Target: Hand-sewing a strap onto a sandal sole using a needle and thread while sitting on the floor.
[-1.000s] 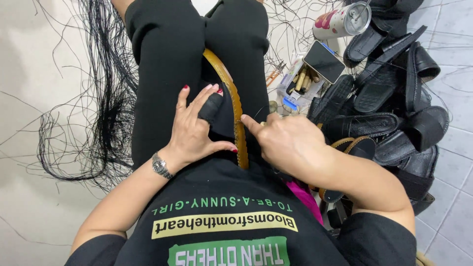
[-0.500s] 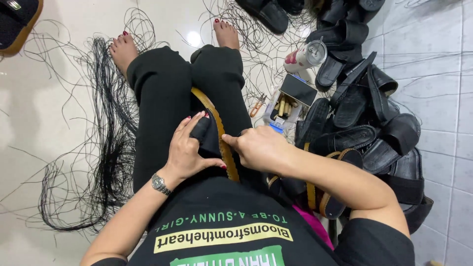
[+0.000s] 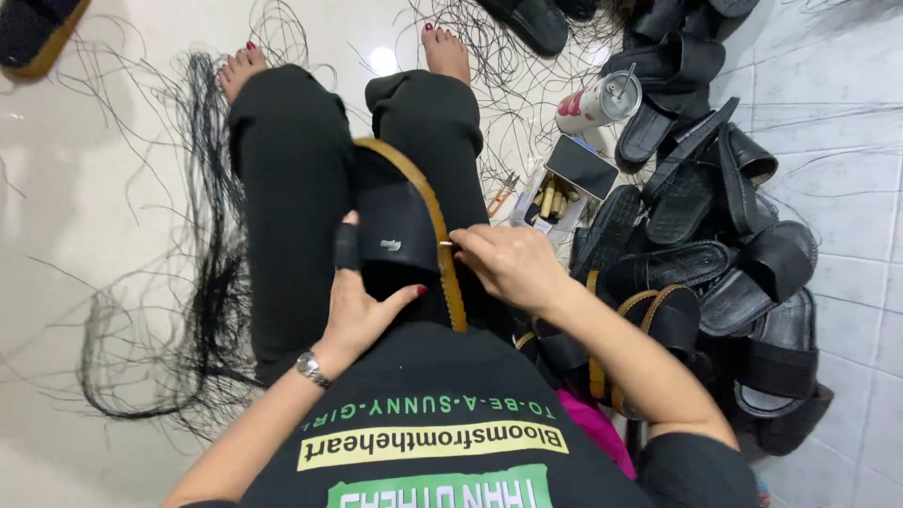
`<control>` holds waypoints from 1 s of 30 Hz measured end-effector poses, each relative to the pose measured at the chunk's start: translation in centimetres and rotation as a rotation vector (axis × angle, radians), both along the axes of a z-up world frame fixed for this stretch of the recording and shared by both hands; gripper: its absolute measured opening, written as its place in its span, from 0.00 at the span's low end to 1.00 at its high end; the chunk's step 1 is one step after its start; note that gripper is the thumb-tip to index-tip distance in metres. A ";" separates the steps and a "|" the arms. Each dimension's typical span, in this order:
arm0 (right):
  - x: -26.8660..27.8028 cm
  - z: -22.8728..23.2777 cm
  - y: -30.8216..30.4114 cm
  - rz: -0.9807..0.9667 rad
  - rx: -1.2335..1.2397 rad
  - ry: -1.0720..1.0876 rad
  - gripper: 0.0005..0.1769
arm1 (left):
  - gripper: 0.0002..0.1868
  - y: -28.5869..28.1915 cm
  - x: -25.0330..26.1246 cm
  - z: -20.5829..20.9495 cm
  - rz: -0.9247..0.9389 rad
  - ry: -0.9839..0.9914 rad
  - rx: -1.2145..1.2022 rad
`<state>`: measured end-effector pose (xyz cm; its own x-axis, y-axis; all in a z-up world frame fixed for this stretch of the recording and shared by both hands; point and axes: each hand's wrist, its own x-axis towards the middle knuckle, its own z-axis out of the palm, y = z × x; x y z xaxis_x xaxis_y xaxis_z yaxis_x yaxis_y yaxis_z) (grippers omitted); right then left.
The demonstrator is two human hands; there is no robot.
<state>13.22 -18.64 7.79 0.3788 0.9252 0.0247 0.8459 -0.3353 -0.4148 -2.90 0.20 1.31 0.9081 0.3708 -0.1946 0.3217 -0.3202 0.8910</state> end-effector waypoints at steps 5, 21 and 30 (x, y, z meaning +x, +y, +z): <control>0.5 -3.9 -1.3 -0.150 0.120 0.081 0.13 | 0.38 -1.4 -2.9 -2.9 0.174 0.060 -0.688; 2.2 -6.9 -1.4 -0.297 0.410 1.045 0.07 | 0.36 1.0 -2.7 4.4 0.180 0.051 -0.675; 0.3 2.6 1.9 -0.006 0.032 -0.144 0.08 | 0.09 5.0 -8.6 3.0 0.191 0.336 -0.507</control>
